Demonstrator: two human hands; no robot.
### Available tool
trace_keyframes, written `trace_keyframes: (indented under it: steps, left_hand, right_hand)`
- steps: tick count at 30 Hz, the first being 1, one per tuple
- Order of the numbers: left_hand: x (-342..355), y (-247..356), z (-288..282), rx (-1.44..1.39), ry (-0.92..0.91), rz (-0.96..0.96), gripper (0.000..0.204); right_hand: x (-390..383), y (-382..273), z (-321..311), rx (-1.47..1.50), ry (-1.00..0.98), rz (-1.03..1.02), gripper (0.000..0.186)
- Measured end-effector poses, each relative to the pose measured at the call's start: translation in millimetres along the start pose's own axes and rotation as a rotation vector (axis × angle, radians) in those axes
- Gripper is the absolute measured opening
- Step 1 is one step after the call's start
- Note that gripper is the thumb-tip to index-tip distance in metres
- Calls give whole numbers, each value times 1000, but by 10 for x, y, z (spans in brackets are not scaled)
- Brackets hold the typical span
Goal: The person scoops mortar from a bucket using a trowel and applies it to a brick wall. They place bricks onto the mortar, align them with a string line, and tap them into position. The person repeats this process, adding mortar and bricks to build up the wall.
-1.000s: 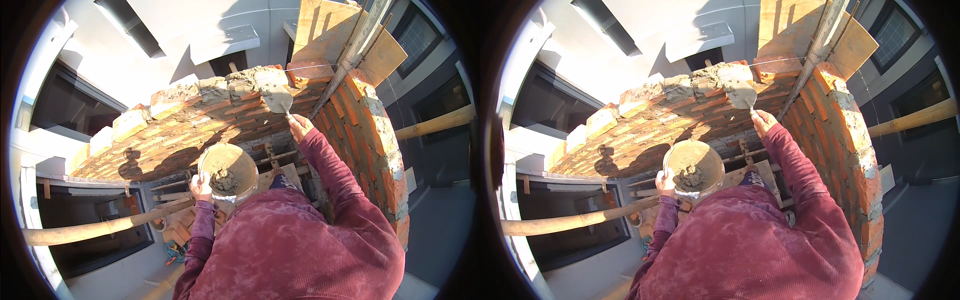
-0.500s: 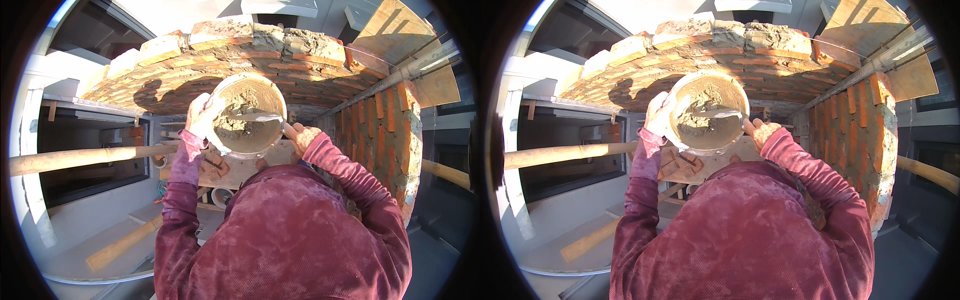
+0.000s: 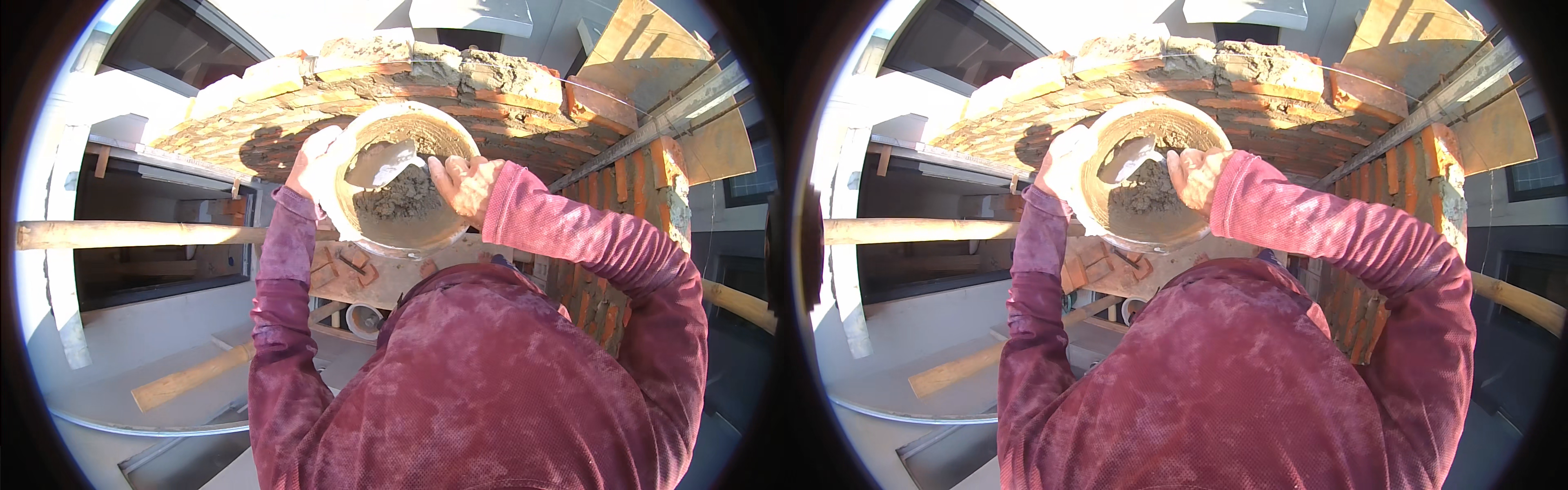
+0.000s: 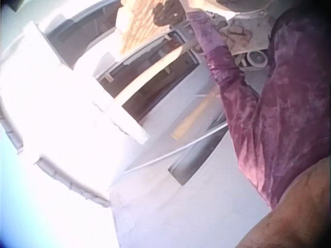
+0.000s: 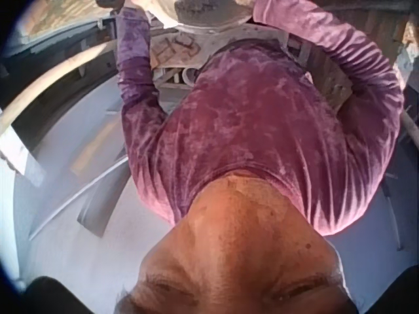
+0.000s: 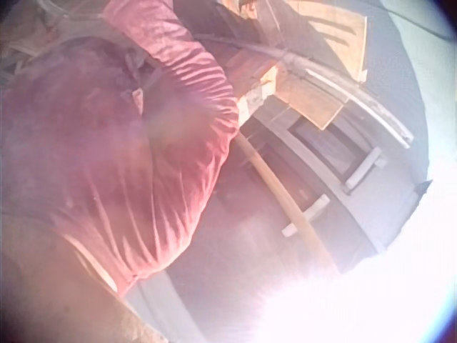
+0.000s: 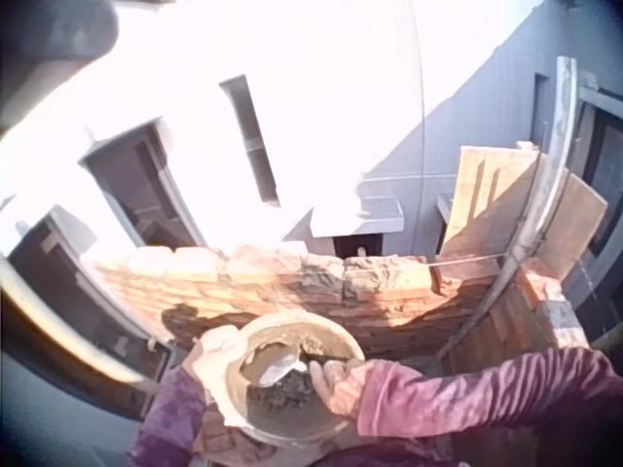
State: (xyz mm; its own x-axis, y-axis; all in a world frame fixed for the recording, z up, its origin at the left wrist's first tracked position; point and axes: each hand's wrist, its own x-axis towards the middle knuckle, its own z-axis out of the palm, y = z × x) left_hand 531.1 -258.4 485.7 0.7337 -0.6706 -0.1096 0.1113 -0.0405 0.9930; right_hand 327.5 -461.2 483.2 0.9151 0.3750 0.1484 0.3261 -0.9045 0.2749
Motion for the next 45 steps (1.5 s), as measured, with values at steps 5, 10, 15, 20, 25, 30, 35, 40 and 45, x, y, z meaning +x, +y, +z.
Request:
trace_keyframes:
  steps: [5, 10, 15, 20, 25, 30, 35, 40, 45]
  left_hand:
    - [52, -17, -90, 811, -73, 224, 15]
    - [-49, -125, -121, 1036, -30, 315, 19]
    - [-312, -53, -92, -173, -154, 26, 15]
    - [-283, 63, -47, 210, -124, 328, 12]
    - [-253, 60, -292, 387, -166, 325, 12]
    - [-338, 171, 26, 102, -81, 229, 12]
    - [-479, 101, -46, 464, -69, 419, 13]
    - [-652, 178, 190, 401, 34, 284, 13]
    - [-670, -89, 140, 467, 38, 403, 16]
  right_hand:
    - [240, 222, 140, -45, -30, -3, 57]
    - [222, -172, 651, 103, -446, 170, 51]
    - [-24, 9, -245, 307, -510, 204, 46]
    - [-92, -408, -345, -47, -3, -71, 48]
    - [-182, -292, -338, 76, -188, -39, 49]
    - [-149, -339, -390, 89, -96, -35, 59]
    - [-76, -205, -385, 338, -484, 21, 60]
    - [-132, -392, -94, 378, -373, 119, 55]
    - [-218, -135, -140, 707, -639, 132, 30]
